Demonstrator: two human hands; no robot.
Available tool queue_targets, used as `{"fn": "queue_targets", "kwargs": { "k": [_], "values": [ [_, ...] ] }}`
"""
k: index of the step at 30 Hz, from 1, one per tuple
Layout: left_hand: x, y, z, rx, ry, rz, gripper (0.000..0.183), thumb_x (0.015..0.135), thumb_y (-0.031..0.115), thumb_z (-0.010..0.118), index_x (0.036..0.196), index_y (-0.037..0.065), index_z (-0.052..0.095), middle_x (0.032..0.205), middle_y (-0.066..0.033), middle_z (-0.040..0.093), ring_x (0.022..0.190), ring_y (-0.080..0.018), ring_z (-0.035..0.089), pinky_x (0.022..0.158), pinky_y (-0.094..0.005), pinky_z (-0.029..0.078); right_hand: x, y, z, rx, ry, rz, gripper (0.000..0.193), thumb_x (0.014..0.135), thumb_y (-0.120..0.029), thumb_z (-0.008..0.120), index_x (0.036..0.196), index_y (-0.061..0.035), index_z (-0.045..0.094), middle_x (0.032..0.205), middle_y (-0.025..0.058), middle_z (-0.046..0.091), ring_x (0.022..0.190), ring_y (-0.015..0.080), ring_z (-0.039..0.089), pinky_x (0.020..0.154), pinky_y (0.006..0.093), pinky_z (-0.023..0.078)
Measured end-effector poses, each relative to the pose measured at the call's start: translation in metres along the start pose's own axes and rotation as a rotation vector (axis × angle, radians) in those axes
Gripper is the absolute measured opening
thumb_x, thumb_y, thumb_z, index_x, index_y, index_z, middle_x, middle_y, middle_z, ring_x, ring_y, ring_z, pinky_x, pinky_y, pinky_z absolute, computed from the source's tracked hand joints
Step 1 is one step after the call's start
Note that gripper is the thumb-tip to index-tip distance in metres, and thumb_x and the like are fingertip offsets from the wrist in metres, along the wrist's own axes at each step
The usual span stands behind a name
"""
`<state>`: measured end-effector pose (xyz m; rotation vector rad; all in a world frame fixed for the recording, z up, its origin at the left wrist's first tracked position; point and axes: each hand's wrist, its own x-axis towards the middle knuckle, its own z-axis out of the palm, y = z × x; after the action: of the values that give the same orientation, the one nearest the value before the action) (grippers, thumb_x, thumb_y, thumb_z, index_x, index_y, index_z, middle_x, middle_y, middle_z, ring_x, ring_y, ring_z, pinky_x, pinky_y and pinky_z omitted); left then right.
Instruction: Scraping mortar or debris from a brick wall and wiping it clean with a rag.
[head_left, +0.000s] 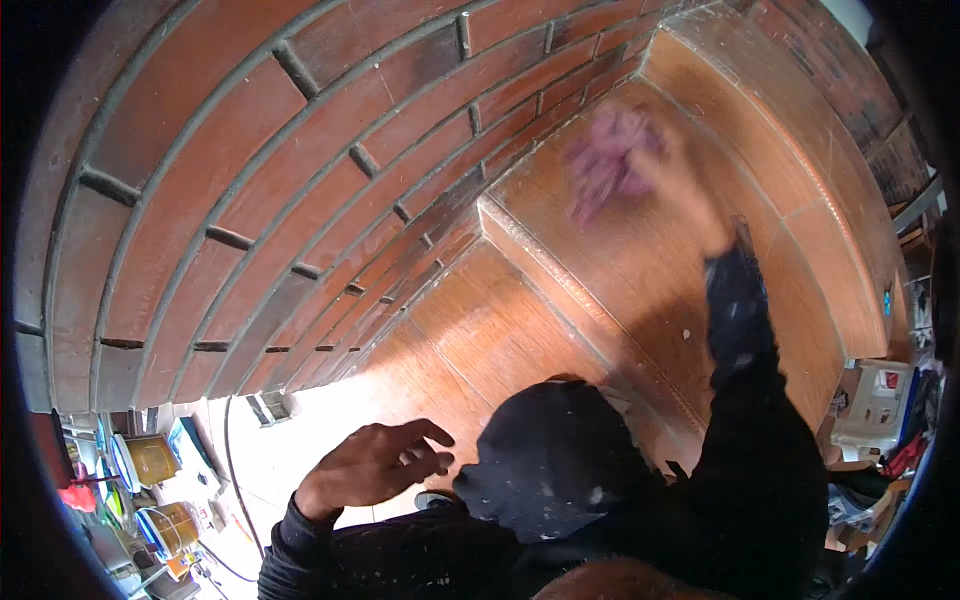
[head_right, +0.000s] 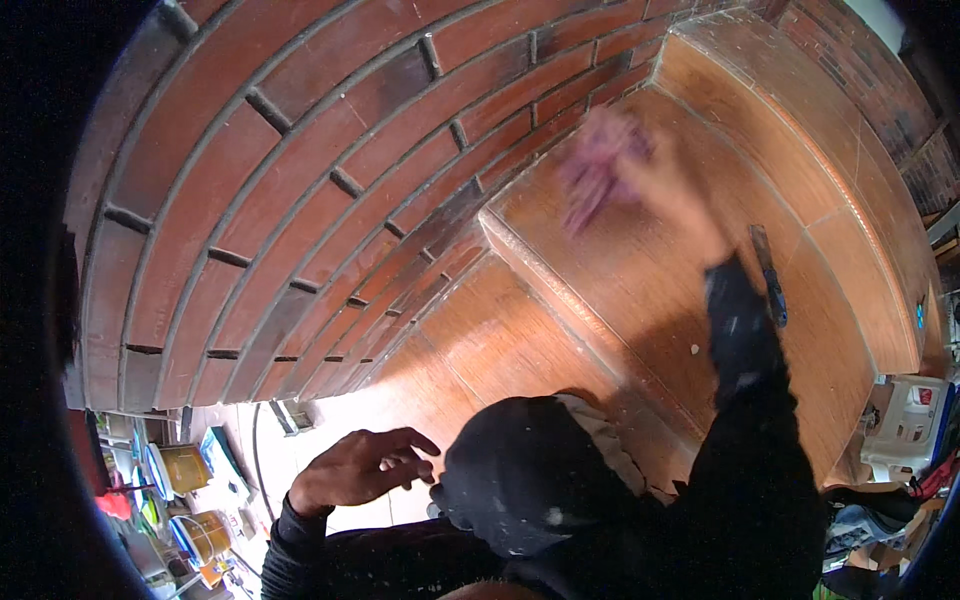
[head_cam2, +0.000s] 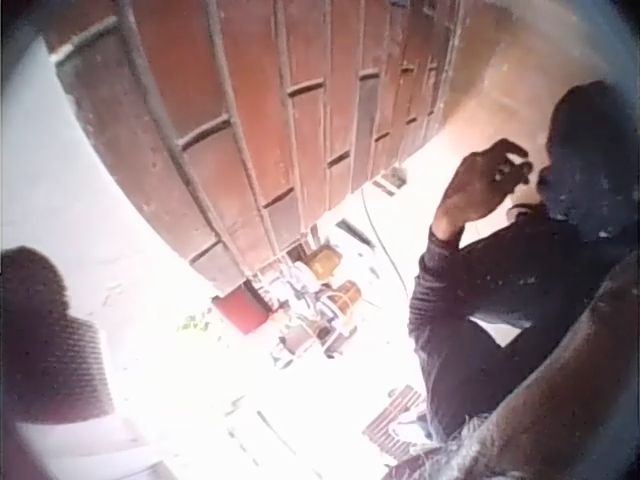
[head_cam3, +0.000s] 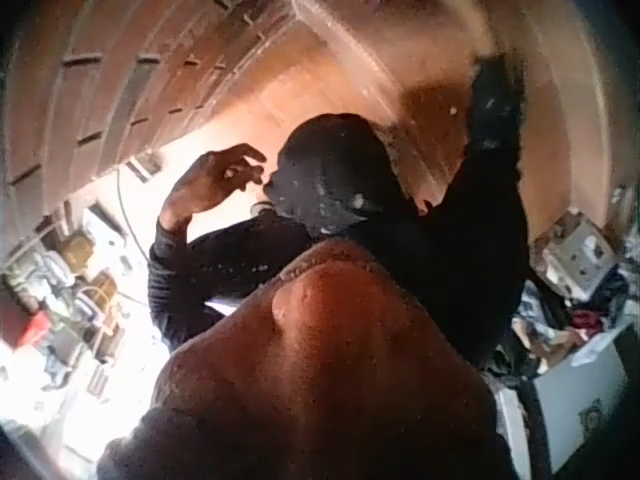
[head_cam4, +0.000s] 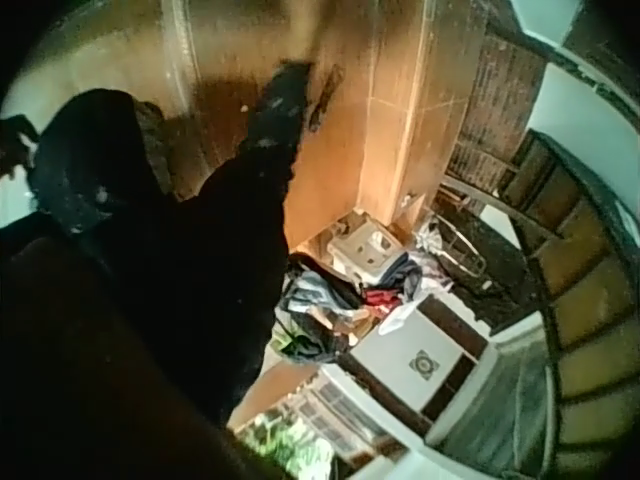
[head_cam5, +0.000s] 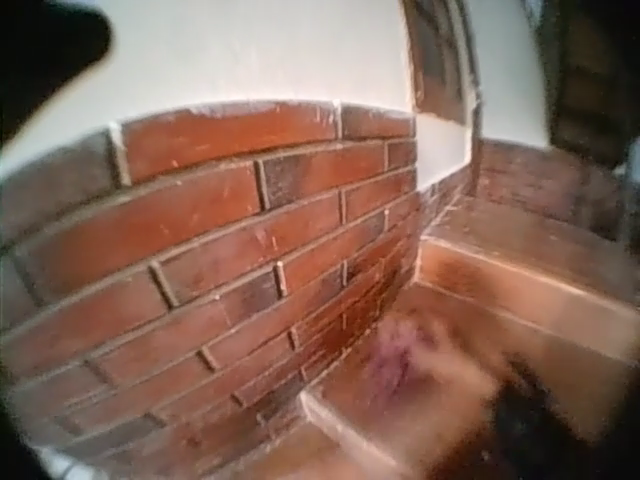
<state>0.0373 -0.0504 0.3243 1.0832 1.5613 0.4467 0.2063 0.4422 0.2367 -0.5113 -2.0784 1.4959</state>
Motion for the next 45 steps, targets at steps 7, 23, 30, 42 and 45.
{"fn": "queue_targets", "kwargs": {
  "k": [7,23,30,42,45],
  "values": [
    [0.03,-0.017,0.002,-0.002,0.167,0.136,0.027,0.105,0.025,0.066,0.124,0.005,0.067,0.11,-0.0143,0.078,0.1,-0.0293,0.077,0.088,-0.0403,0.062,0.043,0.1,0.014,-0.808,0.238,-0.147,0.024,0.097,-0.009,0.065,0.12,-0.0079,0.071,0.111,0.0088,0.074,0.101,0.0203,0.07,0.087,0.0344,0.056],
    [0.027,-0.034,0.009,-0.001,0.149,-0.029,0.035,0.107,0.029,0.065,0.131,0.005,0.064,0.122,-0.0163,0.074,0.107,-0.0292,0.075,0.092,-0.0409,0.061,-0.037,0.029,-0.038,-1.597,0.403,0.002,0.024,0.103,-0.013,0.057,0.122,-0.0077,0.07,0.114,0.0085,0.073,0.107,0.0198,0.068,0.093,0.0354,0.053],
    [0.105,-0.023,0.028,-0.654,0.109,-0.215,0.084,0.098,0.076,0.049,0.154,0.015,0.039,0.149,-0.0176,0.051,0.131,-0.0356,0.055,0.105,-0.0567,0.049,-0.156,-0.039,0.191,0.278,-0.45,0.049,0.039,0.091,-0.005,0.073,0.129,-0.0006,0.065,0.134,0.0204,0.066,0.124,0.0298,0.066,0.106,0.0401,0.053],
    [0.095,-0.043,0.03,-1.033,0.425,0.027,0.041,0.096,0.018,0.071,0.131,-0.001,0.059,0.118,-0.0099,0.07,0.109,-0.0197,0.069,0.095,-0.0366,0.055,-0.165,-0.032,0.006,-0.558,0.253,0.031,0.012,0.098,-0.01,0.068,0.106,-0.001,0.069,0.116,0.0173,0.07,0.113,0.0302,0.068,0.095,0.0357,0.054],
    [0.096,-0.042,0.025,-0.989,0.428,-0.054,0.05,0.097,0.024,0.072,0.136,-0.004,0.056,0.125,-0.0137,0.068,0.114,-0.0226,0.068,0.099,-0.0392,0.055,-0.22,-0.026,-0.049,-0.726,0.297,0.446,0.016,0.098,-0.012,0.066,0.11,-0.0022,0.067,0.119,0.0233,0.065,0.113,0.0402,0.065,0.094,0.0426,0.054]
  ]
}}
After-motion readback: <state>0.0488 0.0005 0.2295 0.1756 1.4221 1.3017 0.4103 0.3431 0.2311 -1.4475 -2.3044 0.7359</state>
